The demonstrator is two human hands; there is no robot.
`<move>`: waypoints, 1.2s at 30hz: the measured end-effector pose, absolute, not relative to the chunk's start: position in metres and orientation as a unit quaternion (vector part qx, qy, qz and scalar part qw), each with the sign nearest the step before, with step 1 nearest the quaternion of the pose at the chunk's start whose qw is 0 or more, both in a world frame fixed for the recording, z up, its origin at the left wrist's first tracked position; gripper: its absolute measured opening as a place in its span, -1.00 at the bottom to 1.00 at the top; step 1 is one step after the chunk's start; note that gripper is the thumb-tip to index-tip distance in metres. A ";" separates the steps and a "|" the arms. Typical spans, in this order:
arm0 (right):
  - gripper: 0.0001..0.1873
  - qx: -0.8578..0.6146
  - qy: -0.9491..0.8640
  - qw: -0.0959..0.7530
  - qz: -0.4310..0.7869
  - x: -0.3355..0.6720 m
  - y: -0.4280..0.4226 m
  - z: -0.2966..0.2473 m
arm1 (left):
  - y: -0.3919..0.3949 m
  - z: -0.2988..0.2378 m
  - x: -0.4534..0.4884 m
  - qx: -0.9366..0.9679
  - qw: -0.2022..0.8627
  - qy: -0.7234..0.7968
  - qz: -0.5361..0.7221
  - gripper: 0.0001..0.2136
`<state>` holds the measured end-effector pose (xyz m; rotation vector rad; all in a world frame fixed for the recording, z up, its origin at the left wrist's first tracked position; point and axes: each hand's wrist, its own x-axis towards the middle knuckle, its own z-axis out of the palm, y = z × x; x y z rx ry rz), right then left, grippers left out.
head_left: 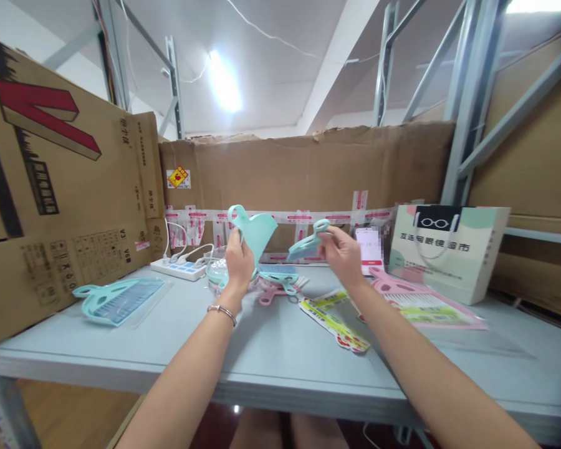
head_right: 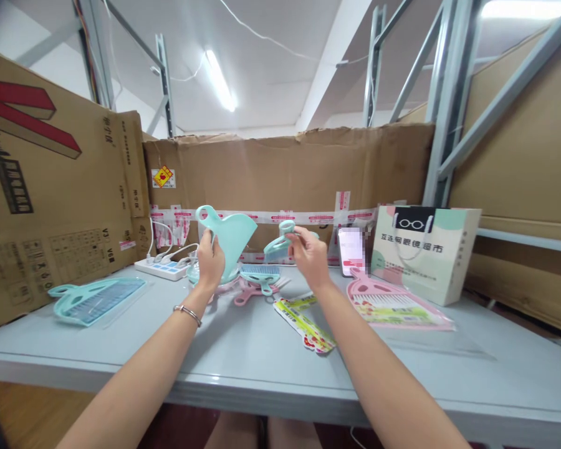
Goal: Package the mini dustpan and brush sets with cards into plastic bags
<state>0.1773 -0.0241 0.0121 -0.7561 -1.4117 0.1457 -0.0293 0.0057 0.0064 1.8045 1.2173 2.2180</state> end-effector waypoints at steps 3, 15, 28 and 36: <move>-0.71 -0.337 -0.642 0.683 0.084 0.179 -0.051 0.036 | -0.003 0.014 -0.026 0.641 0.061 0.361 0.674 -0.69; -0.59 -0.410 -0.620 0.618 0.257 0.141 -0.049 0.040 | -0.038 0.019 0.001 0.783 0.232 0.287 0.500 -0.69; -0.71 -0.457 -0.641 0.569 0.239 0.145 -0.037 0.018 | -0.026 0.002 -0.001 0.758 0.352 0.357 0.417 -0.60; -0.64 -0.518 -0.640 0.565 0.063 0.159 -0.031 0.018 | -0.028 0.004 -0.002 0.765 0.360 0.342 0.411 -0.66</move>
